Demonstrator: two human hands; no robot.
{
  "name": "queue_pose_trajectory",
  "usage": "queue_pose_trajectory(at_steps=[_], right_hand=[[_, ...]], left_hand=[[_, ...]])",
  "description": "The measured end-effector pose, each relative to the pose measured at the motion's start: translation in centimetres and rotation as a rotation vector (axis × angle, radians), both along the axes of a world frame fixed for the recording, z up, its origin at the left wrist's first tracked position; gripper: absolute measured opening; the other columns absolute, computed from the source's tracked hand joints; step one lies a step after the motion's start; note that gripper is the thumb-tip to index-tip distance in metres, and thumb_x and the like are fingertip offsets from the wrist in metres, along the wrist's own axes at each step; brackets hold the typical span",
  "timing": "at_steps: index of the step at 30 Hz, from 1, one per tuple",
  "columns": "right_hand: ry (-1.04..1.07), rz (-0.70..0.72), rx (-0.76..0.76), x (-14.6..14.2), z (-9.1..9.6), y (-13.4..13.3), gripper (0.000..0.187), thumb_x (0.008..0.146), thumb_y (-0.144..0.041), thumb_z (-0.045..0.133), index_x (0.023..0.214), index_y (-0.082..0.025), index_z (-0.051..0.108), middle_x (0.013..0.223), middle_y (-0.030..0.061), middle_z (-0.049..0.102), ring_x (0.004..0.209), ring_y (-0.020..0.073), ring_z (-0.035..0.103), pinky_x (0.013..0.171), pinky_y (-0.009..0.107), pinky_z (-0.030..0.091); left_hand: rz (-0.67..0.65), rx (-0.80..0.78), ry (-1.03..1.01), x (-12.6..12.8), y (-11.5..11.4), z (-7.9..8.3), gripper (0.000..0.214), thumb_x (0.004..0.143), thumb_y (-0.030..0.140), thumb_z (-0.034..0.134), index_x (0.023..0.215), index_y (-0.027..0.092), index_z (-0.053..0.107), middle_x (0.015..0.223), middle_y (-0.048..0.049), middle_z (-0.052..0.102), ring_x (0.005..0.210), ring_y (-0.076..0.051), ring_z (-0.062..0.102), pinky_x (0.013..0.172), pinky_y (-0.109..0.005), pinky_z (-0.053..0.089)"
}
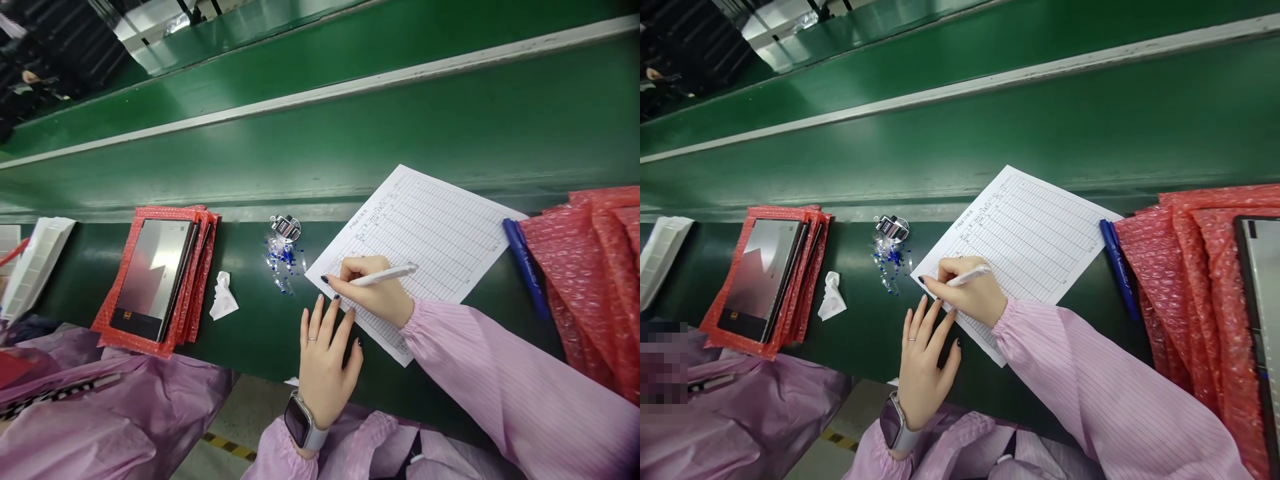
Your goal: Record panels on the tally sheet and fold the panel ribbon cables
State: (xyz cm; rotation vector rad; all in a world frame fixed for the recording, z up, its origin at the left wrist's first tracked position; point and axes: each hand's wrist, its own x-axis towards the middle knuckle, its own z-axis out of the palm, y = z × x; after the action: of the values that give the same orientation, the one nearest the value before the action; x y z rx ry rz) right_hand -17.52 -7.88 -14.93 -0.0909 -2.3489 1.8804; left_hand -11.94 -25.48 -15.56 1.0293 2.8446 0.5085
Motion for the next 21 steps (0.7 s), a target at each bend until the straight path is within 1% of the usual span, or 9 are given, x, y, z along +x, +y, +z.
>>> queue_pose_trajectory(at_steps=[3, 6, 10, 15, 18, 21], right_hand=[[-0.001, -0.004, 0.012, 0.01, -0.18, -0.13, 0.038, 0.085, -0.028, 0.065, 0.054, -0.016, 0.048, 0.05, -0.0043, 0.05, 0.047, 0.0077, 0.044, 0.047, 0.024, 0.032], [-0.002, -0.011, 0.042, 0.06, -0.26, -0.18, 0.035, 0.085, -0.026, 0.064, 0.056, -0.016, 0.047, 0.051, -0.0048, 0.05, 0.048, 0.0076, 0.044, 0.048, 0.024, 0.032], [0.008, -0.021, 0.037, 0.21, -0.2, -0.29, 0.036, 0.086, -0.027, 0.063, 0.056, -0.017, 0.046, 0.051, -0.0047, 0.05, 0.047, 0.0077, 0.044, 0.047, 0.024, 0.031], [0.03, -0.046, 0.049, 0.27, -0.24, -0.56, 0.04, 0.085, -0.025, 0.062, 0.054, -0.017, 0.039, 0.048, -0.0053, 0.044, 0.045, 0.007, 0.039, 0.045, 0.023, 0.028], [0.048, -0.049, 0.032, 0.23, -0.4, -0.61, 0.039, 0.085, -0.021, 0.059, 0.053, -0.017, 0.036, 0.047, -0.0055, 0.04, 0.045, 0.0067, 0.036, 0.045, 0.023, 0.026], [0.067, -0.045, 0.063, 0.27, -0.57, -0.57, 0.038, 0.084, -0.019, 0.057, 0.054, -0.017, 0.035, 0.048, -0.0052, 0.038, 0.046, 0.0068, 0.034, 0.046, 0.024, 0.026]], left_hand=[[-0.003, 0.011, 0.024, 0.06, -0.01, -0.08, 0.053, 0.093, 0.017, 0.051, 0.145, 0.024, 0.043, 0.157, -0.0056, 0.037, 0.151, -0.028, 0.02, 0.121, -0.057, 0.023], [-0.001, 0.017, 0.033, 0.08, -0.01, -0.11, 0.052, 0.093, 0.017, 0.051, 0.144, 0.024, 0.044, 0.157, -0.0052, 0.037, 0.151, -0.028, 0.02, 0.121, -0.057, 0.024], [0.004, 0.012, 0.021, 0.06, 0.02, -0.11, 0.052, 0.094, 0.017, 0.05, 0.144, 0.025, 0.044, 0.158, -0.0039, 0.036, 0.151, -0.027, 0.02, 0.121, -0.056, 0.023], [0.0, 0.008, 0.01, 0.09, 0.08, -0.1, 0.052, 0.094, 0.017, 0.049, 0.145, 0.025, 0.042, 0.159, -0.0034, 0.033, 0.151, -0.027, 0.018, 0.122, -0.055, 0.022], [0.004, 0.019, 0.002, 0.1, 0.04, -0.03, 0.051, 0.094, 0.018, 0.049, 0.144, 0.024, 0.044, 0.159, -0.0032, 0.034, 0.151, -0.027, 0.019, 0.122, -0.055, 0.021], [0.008, 0.035, -0.009, 0.07, 0.0, 0.01, 0.048, 0.094, 0.02, 0.05, 0.142, 0.024, 0.047, 0.158, -0.003, 0.035, 0.151, -0.027, 0.02, 0.123, -0.054, 0.02]])
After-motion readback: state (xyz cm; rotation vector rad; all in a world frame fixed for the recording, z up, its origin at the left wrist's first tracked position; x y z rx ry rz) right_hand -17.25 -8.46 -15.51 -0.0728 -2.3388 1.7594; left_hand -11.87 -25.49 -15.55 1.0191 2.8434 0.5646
